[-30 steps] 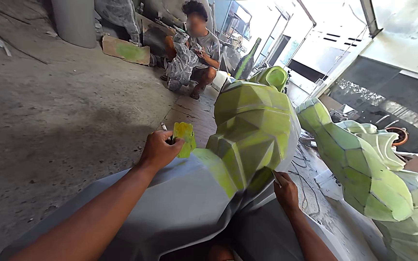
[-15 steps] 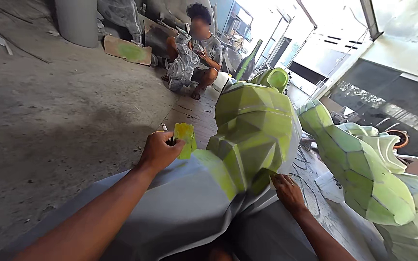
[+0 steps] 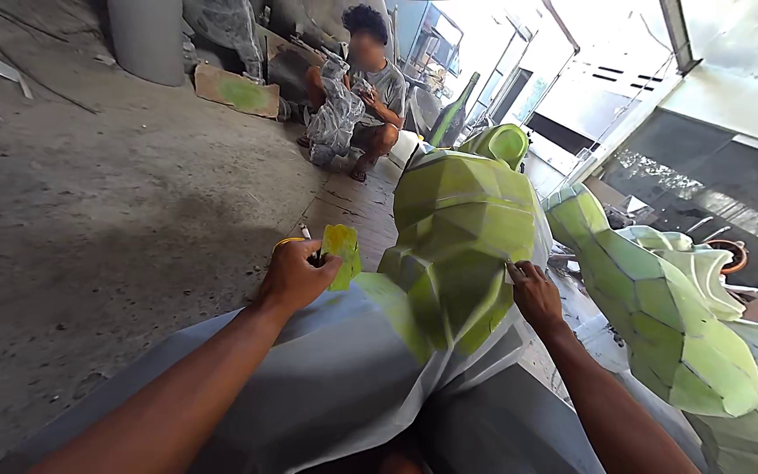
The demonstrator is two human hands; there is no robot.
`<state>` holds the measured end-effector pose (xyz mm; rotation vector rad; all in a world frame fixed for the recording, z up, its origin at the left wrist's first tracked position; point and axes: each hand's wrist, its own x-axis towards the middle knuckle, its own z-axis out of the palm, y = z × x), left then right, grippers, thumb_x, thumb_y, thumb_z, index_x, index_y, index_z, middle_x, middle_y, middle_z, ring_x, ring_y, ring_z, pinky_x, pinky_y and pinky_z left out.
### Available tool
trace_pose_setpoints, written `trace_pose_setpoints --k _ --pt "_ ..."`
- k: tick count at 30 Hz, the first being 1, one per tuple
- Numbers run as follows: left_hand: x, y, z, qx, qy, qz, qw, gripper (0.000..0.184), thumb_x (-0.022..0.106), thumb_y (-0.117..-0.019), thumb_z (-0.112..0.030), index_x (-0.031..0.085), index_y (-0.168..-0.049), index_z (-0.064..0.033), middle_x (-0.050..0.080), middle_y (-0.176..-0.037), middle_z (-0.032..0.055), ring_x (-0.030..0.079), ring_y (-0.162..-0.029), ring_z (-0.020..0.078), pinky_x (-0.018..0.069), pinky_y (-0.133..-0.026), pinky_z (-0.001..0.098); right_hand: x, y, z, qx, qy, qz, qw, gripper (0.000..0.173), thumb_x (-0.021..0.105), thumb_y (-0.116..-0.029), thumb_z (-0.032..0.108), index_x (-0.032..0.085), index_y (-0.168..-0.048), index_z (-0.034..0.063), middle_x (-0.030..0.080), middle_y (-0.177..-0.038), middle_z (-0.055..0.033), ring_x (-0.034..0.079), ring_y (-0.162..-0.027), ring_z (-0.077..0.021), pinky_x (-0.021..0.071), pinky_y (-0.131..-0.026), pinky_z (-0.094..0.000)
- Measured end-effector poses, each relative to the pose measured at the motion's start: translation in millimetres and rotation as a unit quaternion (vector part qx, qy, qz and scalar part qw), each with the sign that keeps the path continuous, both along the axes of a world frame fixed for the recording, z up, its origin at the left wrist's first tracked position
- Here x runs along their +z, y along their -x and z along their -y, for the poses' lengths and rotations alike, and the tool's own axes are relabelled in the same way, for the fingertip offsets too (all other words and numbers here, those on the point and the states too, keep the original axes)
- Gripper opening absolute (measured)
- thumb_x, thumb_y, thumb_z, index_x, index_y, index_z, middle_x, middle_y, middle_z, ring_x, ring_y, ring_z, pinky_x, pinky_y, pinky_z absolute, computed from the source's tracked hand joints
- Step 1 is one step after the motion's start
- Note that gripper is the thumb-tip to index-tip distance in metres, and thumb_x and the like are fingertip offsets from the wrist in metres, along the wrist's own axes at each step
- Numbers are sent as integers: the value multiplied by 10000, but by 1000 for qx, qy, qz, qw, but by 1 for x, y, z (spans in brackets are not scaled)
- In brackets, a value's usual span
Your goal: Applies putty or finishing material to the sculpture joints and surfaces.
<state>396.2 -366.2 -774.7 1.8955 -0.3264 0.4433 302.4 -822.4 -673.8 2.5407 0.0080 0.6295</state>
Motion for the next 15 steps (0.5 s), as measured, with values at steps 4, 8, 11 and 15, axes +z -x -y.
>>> trace_pose_setpoints --k 4,8,11,15 --pt "1 -1 -1 1 -1 3 1000 187 630 -903 -267 686 -753 -170 570 -589 -31 540 -510 112 451 -492 401 -8 -11 -1 -15 2 -1 1000 374 649 -940 10 698 -1296 114 655 -1238 -137 649 -1140 -334 597 -856 -478" --pt "0 -3 -1 -6 -2 -2 1000 190 629 -913 -269 695 -768 -166 577 -602 -27 546 -523 116 454 -503 404 -21 1 -7 -41 -13 -5 999 364 646 -932 -6 701 -1275 99 645 -1261 -150 637 -1158 -352 595 -849 -490" --pt "1 -2 -1 -6 1 -1 1000 197 627 -913 -278 685 -752 -180 565 -593 -37 536 -518 107 449 -498 395 -36 15 -12 -63 -41 -7 997 423 640 -916 -33 683 -1308 121 630 -1287 -155 624 -1187 -358 601 -848 -496" --pt "2 0 -2 -5 4 1 1000 210 626 -909 -278 666 -732 -173 555 -589 -34 532 -517 111 442 -498 397 -65 33 -26 -98 -107 4 989 385 612 -931 -17 710 -1275 126 635 -1289 -155 610 -1205 -364 586 -890 -506"
